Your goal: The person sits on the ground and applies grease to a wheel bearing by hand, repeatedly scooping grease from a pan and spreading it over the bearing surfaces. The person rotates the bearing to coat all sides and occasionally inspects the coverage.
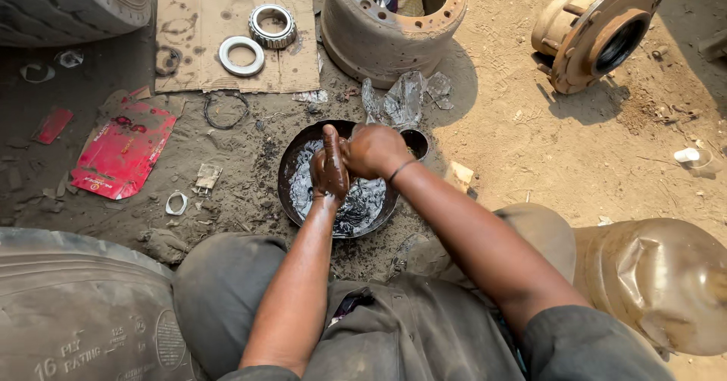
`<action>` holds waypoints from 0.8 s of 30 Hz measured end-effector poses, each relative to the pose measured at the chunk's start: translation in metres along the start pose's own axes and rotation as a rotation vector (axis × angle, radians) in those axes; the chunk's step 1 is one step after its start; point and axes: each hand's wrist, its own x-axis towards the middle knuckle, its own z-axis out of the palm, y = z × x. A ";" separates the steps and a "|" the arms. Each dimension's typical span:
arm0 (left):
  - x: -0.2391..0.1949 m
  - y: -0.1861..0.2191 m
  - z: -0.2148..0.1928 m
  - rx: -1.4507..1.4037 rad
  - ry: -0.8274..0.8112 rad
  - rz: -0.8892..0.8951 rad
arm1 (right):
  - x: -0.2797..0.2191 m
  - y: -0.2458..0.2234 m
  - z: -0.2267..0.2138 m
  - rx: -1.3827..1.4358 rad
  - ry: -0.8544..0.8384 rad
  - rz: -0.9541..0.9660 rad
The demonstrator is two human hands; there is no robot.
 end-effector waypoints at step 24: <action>-0.005 0.038 -0.019 -0.810 0.034 -0.274 | 0.015 0.039 0.051 2.128 -0.214 -0.109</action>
